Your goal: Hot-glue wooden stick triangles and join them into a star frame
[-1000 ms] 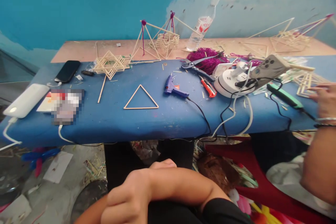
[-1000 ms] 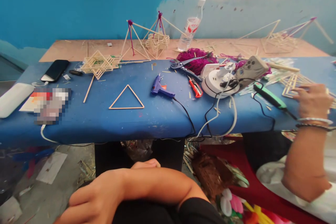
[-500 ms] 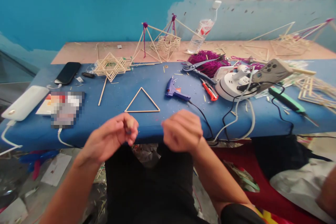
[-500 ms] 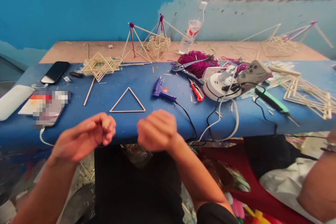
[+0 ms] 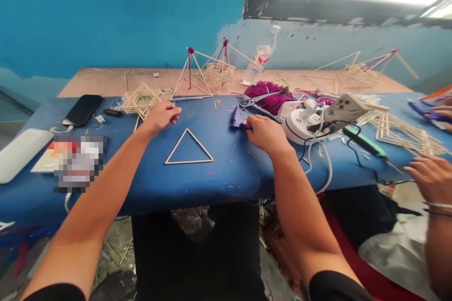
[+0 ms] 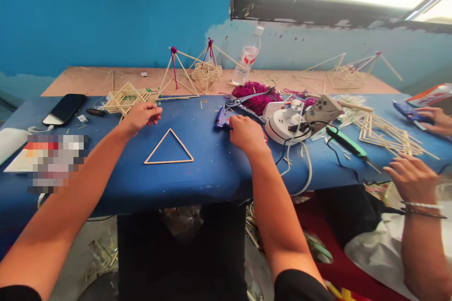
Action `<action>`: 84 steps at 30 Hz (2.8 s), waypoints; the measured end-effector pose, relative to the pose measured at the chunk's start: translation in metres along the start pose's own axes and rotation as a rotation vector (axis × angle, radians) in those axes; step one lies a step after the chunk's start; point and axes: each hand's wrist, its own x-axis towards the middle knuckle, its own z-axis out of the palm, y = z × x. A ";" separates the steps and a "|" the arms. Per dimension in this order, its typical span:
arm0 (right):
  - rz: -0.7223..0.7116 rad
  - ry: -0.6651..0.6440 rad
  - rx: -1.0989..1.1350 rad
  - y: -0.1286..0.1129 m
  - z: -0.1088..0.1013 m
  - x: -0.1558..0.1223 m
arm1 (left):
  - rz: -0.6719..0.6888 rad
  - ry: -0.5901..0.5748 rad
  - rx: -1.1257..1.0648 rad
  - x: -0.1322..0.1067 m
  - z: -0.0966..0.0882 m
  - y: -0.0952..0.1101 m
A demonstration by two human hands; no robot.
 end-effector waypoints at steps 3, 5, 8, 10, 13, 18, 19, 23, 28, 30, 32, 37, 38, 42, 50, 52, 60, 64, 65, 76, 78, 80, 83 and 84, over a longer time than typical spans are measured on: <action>0.026 0.097 0.017 -0.013 -0.017 0.016 | 0.070 0.025 0.189 -0.002 -0.004 -0.014; -0.010 0.189 0.121 -0.037 -0.025 0.033 | 0.188 0.095 0.426 -0.003 -0.006 -0.019; -0.178 0.273 0.361 -0.078 -0.022 0.060 | 0.326 0.173 0.710 -0.004 -0.010 -0.022; -0.210 0.295 0.469 -0.096 -0.010 0.072 | 0.341 0.162 0.761 -0.005 -0.014 -0.024; -0.240 0.242 0.510 -0.107 0.012 0.074 | 0.343 0.178 0.760 -0.007 -0.020 -0.025; -0.393 0.058 0.525 -0.107 0.031 0.064 | 0.363 0.265 0.825 -0.010 -0.022 -0.024; -0.392 0.070 0.513 -0.107 0.032 0.065 | 0.366 0.270 0.844 -0.011 -0.020 -0.023; -0.261 0.189 0.394 -0.106 0.036 0.076 | 0.376 0.281 0.900 -0.012 -0.014 -0.023; -0.085 0.078 0.205 -0.108 0.036 0.082 | 0.389 0.263 0.931 -0.011 -0.008 -0.023; -0.109 0.038 0.147 -0.110 0.032 0.079 | 0.407 0.255 0.942 -0.011 -0.005 -0.022; -0.169 0.013 0.108 -0.111 0.025 0.077 | 0.430 0.260 0.946 -0.011 -0.003 -0.022; -0.167 0.012 0.166 -0.101 0.018 0.078 | 0.480 0.298 0.939 -0.009 -0.003 -0.020; -0.158 0.027 0.181 -0.099 0.020 0.080 | 0.486 0.311 0.935 -0.009 -0.004 -0.020; -0.150 0.045 0.155 -0.099 0.029 0.087 | 0.489 0.344 0.920 -0.008 -0.009 -0.019; -0.139 0.026 0.150 -0.109 0.028 0.096 | 0.464 0.348 0.848 -0.008 -0.015 -0.018; -0.088 0.028 0.160 -0.105 0.025 0.097 | 0.463 0.364 0.823 -0.008 -0.017 -0.018; -0.025 -0.012 0.152 -0.106 -0.004 0.100 | 0.439 0.424 0.866 -0.006 -0.023 -0.018; 0.018 0.006 0.167 -0.104 -0.013 0.097 | 0.434 0.411 0.898 -0.005 -0.024 -0.019; 0.022 0.010 0.171 -0.102 -0.013 0.095 | 0.436 0.413 0.902 -0.005 -0.024 -0.019; -0.026 0.095 0.219 -0.089 0.004 0.085 | 0.452 0.468 0.839 -0.003 -0.027 -0.023; -0.018 0.170 0.340 -0.081 0.002 0.086 | 0.449 0.474 0.830 -0.004 -0.029 -0.023; -0.009 0.289 0.512 -0.071 0.000 0.090 | 0.444 0.474 0.829 -0.006 -0.030 -0.022; 0.060 0.446 0.877 -0.057 -0.005 0.096 | 0.439 0.470 0.832 -0.007 -0.030 -0.020; 0.088 0.476 1.024 -0.053 -0.007 0.099 | 0.441 0.467 0.834 -0.008 -0.029 -0.020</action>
